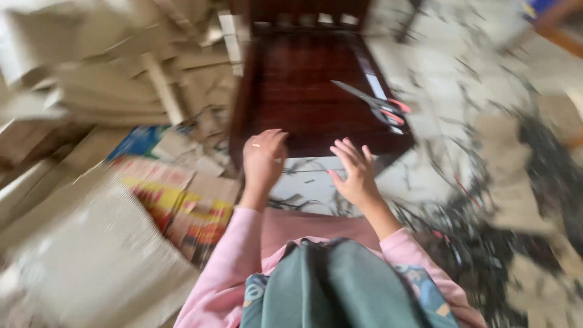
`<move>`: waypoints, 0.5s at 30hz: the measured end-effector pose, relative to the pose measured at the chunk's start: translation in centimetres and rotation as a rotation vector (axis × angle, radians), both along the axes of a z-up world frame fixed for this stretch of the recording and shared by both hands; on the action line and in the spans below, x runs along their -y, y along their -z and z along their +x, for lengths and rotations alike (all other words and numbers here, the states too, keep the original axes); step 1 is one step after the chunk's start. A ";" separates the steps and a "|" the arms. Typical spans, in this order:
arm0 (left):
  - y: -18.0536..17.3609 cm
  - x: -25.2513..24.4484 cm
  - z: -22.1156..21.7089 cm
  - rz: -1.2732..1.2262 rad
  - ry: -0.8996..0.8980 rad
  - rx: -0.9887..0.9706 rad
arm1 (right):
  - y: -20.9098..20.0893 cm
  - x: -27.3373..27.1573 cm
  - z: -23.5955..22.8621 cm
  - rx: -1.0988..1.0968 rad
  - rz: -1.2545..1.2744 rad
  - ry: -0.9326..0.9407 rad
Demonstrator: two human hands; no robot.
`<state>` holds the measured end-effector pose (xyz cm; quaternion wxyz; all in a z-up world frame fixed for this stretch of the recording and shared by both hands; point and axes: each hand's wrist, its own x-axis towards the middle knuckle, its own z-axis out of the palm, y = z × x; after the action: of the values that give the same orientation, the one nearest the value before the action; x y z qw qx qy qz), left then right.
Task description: The person wraps a wooden chair with rolled cardboard and secures it with black plastic ties. They cut excess ties with scissors, move the chair, and place a flat cardboard sheet on the seat.
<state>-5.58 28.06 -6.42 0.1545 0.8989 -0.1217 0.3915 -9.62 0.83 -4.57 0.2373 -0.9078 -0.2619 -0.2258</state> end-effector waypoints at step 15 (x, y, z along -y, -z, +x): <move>21.5 -17.4 -23.9 -0.739 -0.878 -0.442 | -4.0 -23.0 8.8 -0.086 -0.625 -0.470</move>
<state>-29.51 45.51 -27.96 0.3016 0.8120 0.4387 0.2392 -0.80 23.82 -0.53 0.0057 -0.8602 -0.5087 -0.0365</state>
